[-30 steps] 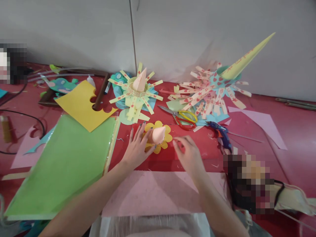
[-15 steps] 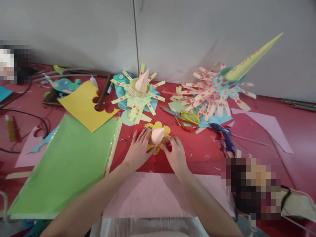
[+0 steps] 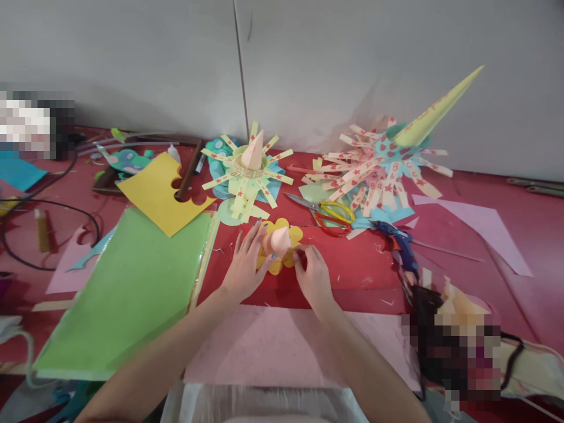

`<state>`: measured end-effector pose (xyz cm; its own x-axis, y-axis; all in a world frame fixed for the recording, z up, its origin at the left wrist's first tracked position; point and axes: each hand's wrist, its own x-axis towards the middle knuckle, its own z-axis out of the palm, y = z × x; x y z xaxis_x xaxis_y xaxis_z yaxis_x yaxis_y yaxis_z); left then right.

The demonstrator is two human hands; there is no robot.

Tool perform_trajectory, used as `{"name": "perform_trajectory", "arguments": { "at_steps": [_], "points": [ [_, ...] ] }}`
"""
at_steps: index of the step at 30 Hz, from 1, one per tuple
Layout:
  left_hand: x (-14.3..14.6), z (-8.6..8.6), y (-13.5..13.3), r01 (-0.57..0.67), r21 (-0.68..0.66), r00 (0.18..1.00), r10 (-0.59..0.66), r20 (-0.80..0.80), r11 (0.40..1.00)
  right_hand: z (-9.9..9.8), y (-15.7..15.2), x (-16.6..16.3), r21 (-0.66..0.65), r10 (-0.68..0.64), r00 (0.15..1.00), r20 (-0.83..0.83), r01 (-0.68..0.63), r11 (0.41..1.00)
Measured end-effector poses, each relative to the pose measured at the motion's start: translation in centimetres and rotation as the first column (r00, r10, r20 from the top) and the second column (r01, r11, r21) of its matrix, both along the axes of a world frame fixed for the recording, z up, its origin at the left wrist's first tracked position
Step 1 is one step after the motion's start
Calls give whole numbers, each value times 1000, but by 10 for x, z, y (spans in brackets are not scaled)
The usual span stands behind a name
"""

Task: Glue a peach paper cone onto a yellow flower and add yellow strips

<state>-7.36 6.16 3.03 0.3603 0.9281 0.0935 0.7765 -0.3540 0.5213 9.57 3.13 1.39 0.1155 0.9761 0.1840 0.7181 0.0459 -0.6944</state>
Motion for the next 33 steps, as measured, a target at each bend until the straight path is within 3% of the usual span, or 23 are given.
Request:
{"name": "perform_trajectory", "arguments": {
  "at_steps": [4,7,9,13,18,22,26,30,33],
  "points": [
    [-1,18,9,-149,-105,952,171,254,983,-2,3,3,19,-10,998,-66,12,1000],
    [-7,31,32,-155,-102,924,180,337,983,-4,4,4,23,-18,995,-98,21,1000],
    [-12,39,55,-146,29,966,136,220,989,-5,4,4,17,-21,995,-102,22,1000],
    [-16,49,111,-203,233,973,223,-62,951,-4,5,3,16,-15,995,-102,17,1000],
    [-2,47,159,-226,209,939,270,-212,951,-4,7,4,2,-18,996,-92,18,1000],
    [10,37,173,-213,160,913,255,-319,964,-5,8,4,-7,-9,995,-100,9,1000],
    [7,32,179,-206,208,905,267,-331,956,-6,7,3,-2,-1,994,-108,1,1000],
    [-3,41,181,-257,330,887,357,-293,908,-5,7,3,6,4,995,-97,-3,1000],
    [-9,48,182,-240,349,878,356,-321,906,-5,7,2,5,8,996,-93,-7,1000]
  ]
}}
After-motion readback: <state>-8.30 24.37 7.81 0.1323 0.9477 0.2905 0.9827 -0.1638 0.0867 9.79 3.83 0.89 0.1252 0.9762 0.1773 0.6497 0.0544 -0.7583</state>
